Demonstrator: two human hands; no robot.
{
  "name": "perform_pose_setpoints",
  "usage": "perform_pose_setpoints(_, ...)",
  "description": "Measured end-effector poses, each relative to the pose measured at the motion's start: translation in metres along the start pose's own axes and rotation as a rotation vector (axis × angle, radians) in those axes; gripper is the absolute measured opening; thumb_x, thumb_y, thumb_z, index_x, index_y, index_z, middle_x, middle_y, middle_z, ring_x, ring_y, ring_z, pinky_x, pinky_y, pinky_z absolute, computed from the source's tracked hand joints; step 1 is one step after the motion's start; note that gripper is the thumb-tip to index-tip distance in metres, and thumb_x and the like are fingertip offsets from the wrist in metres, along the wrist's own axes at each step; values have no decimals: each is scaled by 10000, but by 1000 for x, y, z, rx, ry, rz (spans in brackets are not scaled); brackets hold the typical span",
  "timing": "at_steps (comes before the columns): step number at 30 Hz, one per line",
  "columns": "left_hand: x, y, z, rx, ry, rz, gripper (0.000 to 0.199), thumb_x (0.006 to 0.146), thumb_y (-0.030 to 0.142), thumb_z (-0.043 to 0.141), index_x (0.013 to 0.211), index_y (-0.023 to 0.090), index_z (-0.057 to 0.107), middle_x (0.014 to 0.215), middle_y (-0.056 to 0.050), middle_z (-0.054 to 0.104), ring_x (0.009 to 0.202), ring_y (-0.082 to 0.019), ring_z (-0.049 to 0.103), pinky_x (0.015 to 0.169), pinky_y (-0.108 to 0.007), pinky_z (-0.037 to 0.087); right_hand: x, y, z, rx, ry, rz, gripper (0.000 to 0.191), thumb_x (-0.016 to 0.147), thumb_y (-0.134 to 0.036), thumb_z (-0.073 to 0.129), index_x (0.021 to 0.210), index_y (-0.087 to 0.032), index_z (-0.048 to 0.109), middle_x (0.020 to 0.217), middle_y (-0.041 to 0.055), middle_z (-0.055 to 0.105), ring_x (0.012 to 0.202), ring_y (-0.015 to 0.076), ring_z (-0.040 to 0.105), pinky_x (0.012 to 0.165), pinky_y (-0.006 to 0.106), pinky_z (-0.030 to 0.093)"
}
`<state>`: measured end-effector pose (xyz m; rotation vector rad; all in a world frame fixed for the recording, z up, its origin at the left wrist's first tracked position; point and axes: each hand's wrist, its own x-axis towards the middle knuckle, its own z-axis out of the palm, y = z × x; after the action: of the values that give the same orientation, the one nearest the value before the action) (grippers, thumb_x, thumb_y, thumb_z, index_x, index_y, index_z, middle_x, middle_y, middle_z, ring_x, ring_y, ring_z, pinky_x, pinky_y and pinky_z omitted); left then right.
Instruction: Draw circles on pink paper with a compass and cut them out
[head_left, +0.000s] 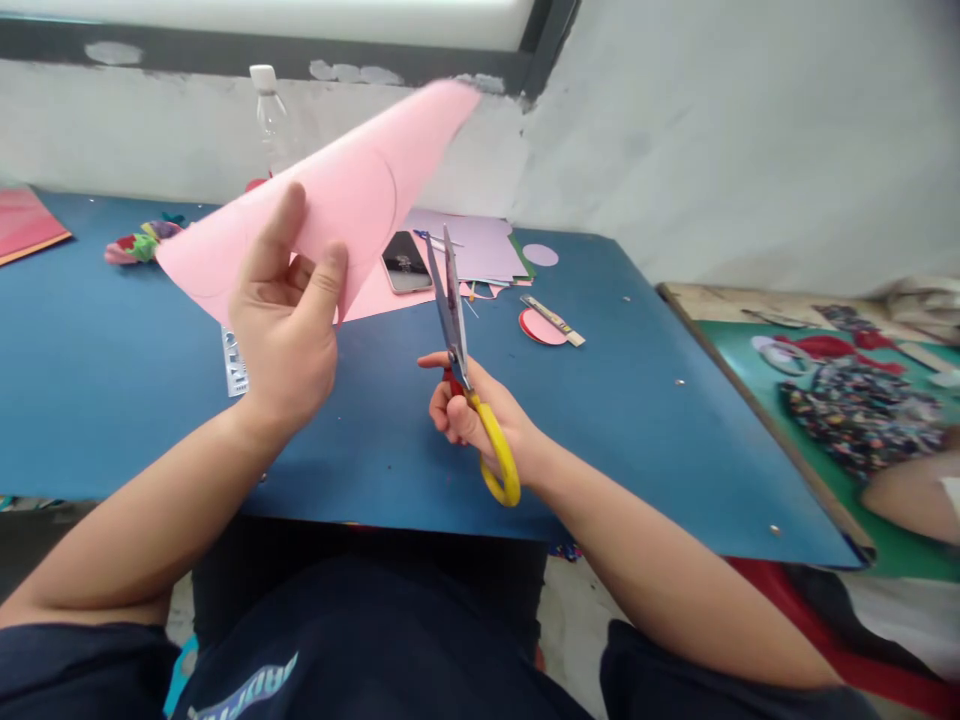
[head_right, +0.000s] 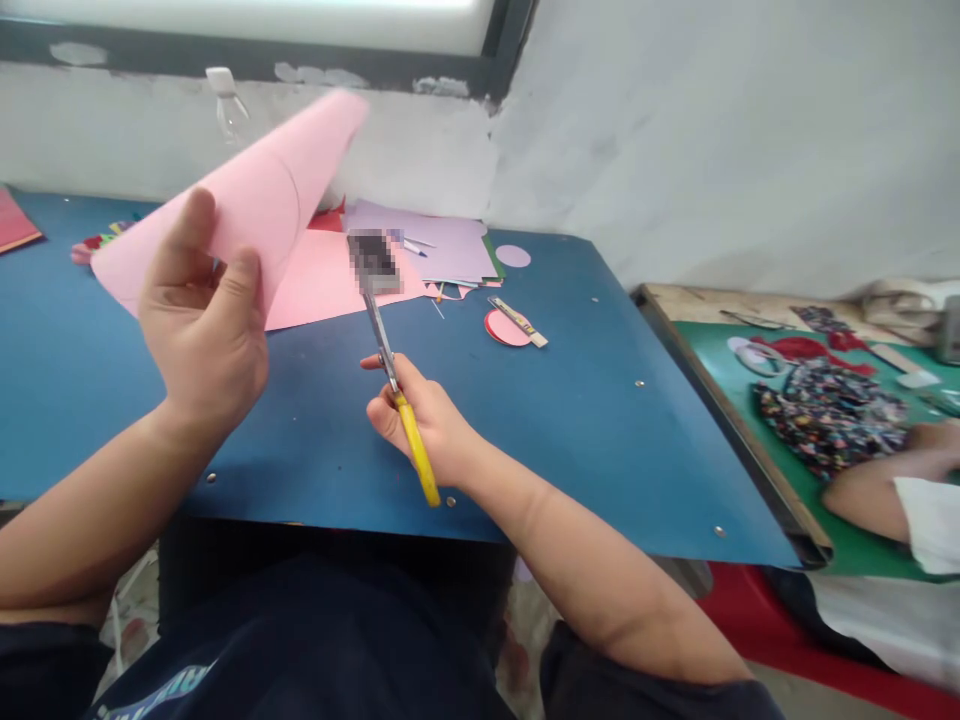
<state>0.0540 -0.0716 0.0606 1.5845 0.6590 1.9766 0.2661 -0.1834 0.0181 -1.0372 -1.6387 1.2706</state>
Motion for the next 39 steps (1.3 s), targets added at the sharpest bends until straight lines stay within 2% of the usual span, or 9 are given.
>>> perform_pose_setpoints(3,-8,11,2,71,-22,52,498,975,427,806,1441,298,687,1468,-15,705,1289,-160,629,1046,-305,590,-1,1,3,30,-64,20,688,975,-734,644,1459,-268,494,834,-7,583,650,161,513,591,293,434)
perform_pose_setpoints(6,-18,20,4,147,-106,126,530,1005,388,761,1507,270,638,1506,-58,679,1103,-138,643,966,-278,607,-1,3,6,40,-85,-3,691,969,-727,660,1457,-272,482,850,-3,595,660,164,522,628,313,456)
perform_pose_setpoints(11,-31,19,2,157,-261,97,637,1038,344,685,1635,264,478,1054,-36,698,932,-143,598,908,-283,612,-1,3,7,91,-84,-18,666,991,-704,639,1449,-256,455,887,11,601,681,166,538,605,313,442)
perform_pose_setpoints(16,-39,21,-3,240,-320,75,614,1042,357,659,1618,219,499,1372,-103,704,1038,-183,646,966,-349,618,0,0,5,101,-87,17,673,960,-713,682,1424,-273,471,891,5,607,686,169,549,611,315,454)
perform_pose_setpoints(21,-50,22,-2,307,-246,32,457,1042,352,681,1487,264,631,1137,-48,803,870,-158,682,902,-356,639,1,-1,7,100,-47,34,663,967,-759,634,1396,-272,498,857,-7,600,641,158,535,592,302,456)
perform_pose_setpoints(29,-53,25,0,270,-252,-31,416,995,344,762,1397,298,666,1353,-50,768,864,-127,727,774,-331,652,0,1,3,102,-87,11,665,968,-712,665,1425,-271,470,884,2,589,689,174,549,626,326,474)
perform_pose_setpoints(31,-53,26,-1,278,-274,-50,426,1012,365,736,1423,295,647,1270,-52,785,830,-131,728,760,-340,652,0,2,2,103,-95,7,667,956,-715,680,1409,-276,464,880,-7,568,686,170,534,612,320,459)
perform_pose_setpoints(35,-55,28,-1,322,-317,-22,363,1033,370,696,1375,252,665,822,9,732,660,-124,656,669,-323,610,1,3,2,113,-88,8,659,933,-725,703,1354,-273,474,849,-25,525,664,157,499,581,304,425)
perform_pose_setpoints(39,-54,26,-1,371,-382,79,326,1042,348,656,1343,222,671,850,-6,723,689,-125,653,665,-307,589,1,4,3,141,-61,-13,642,959,-724,672,1361,-263,475,828,-33,515,646,148,499,569,294,418)
